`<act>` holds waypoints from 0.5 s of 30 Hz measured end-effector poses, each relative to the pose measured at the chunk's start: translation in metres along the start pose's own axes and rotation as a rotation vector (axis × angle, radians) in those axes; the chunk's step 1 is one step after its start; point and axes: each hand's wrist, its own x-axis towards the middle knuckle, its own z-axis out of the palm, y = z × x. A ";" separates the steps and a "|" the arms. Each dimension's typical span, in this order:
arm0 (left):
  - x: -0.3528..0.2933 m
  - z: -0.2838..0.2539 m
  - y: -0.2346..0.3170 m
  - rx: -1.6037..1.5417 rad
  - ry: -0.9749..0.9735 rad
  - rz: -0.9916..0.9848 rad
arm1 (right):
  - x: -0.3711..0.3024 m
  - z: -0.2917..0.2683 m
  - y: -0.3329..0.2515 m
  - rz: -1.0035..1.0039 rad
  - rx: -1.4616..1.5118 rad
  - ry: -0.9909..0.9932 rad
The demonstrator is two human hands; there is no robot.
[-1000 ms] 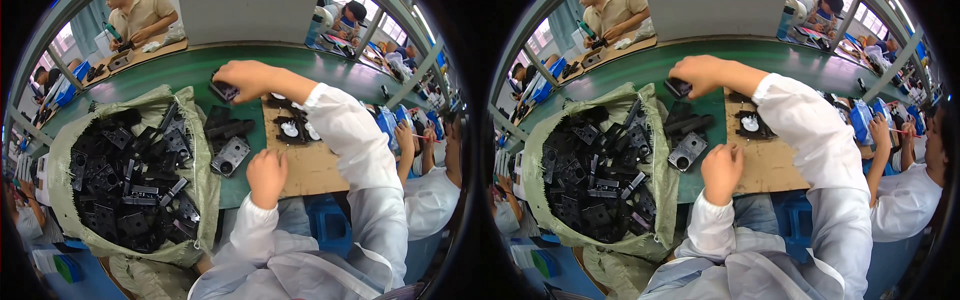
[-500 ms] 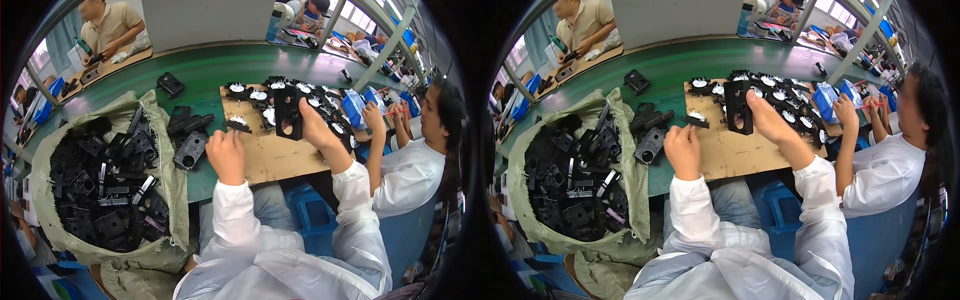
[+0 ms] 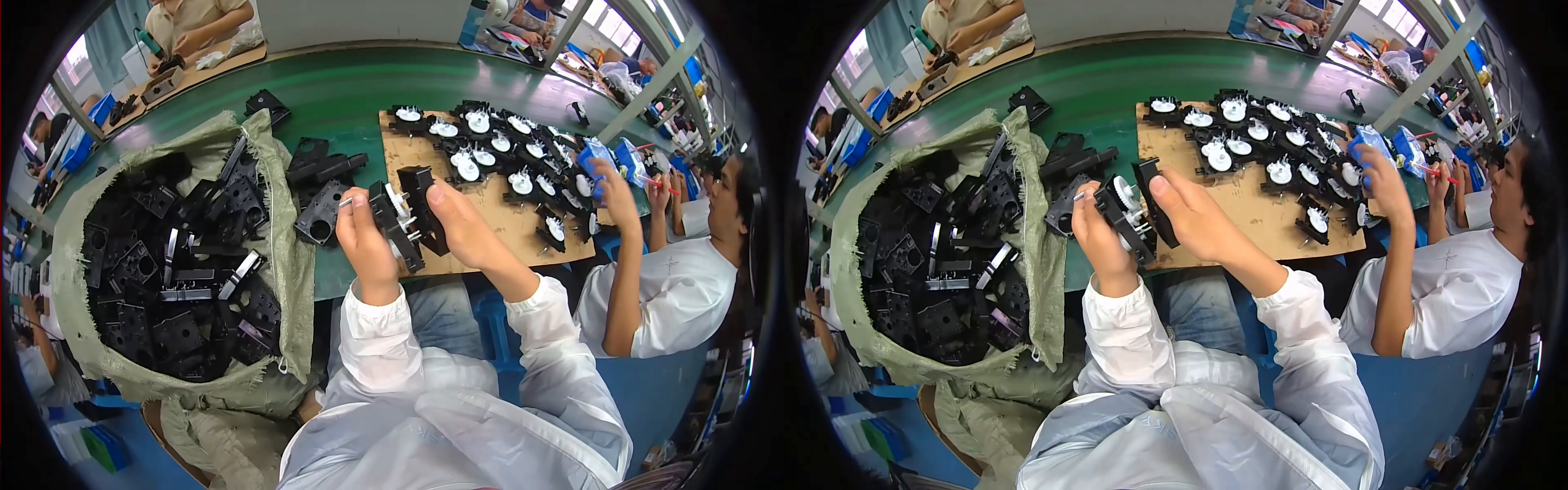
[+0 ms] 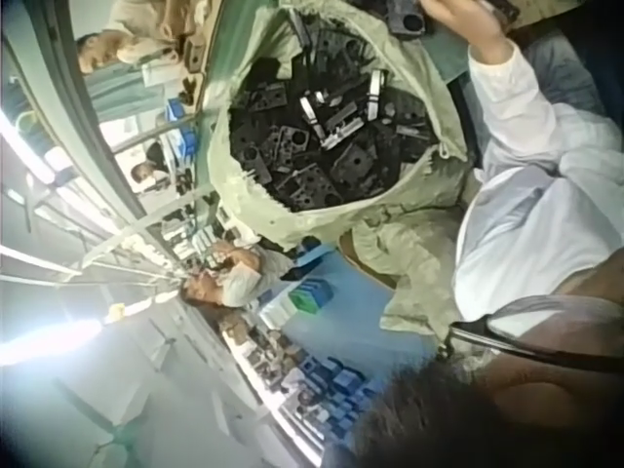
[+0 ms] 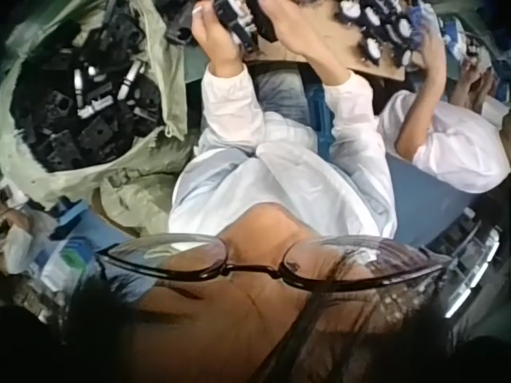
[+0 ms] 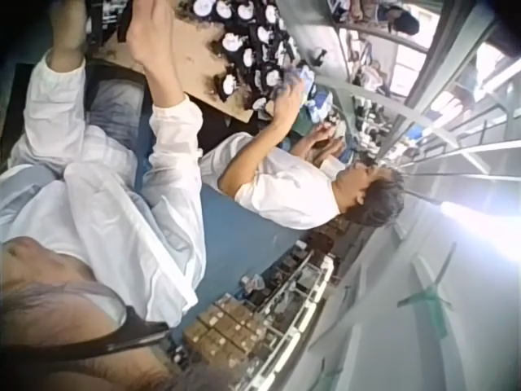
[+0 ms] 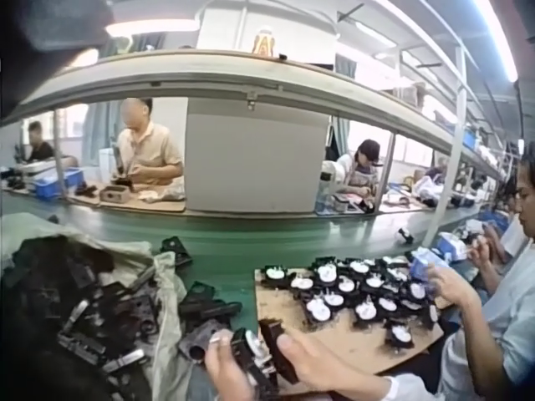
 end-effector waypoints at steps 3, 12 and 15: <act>-0.001 -0.003 0.004 -0.015 -0.002 -0.030 | -0.002 0.004 -0.001 -0.022 -0.036 -0.015; -0.002 -0.008 0.001 -0.068 0.008 -0.078 | -0.006 0.006 -0.012 0.027 -0.020 -0.070; -0.002 -0.007 0.001 -0.053 0.001 -0.078 | -0.007 0.008 -0.011 -0.027 -0.055 -0.035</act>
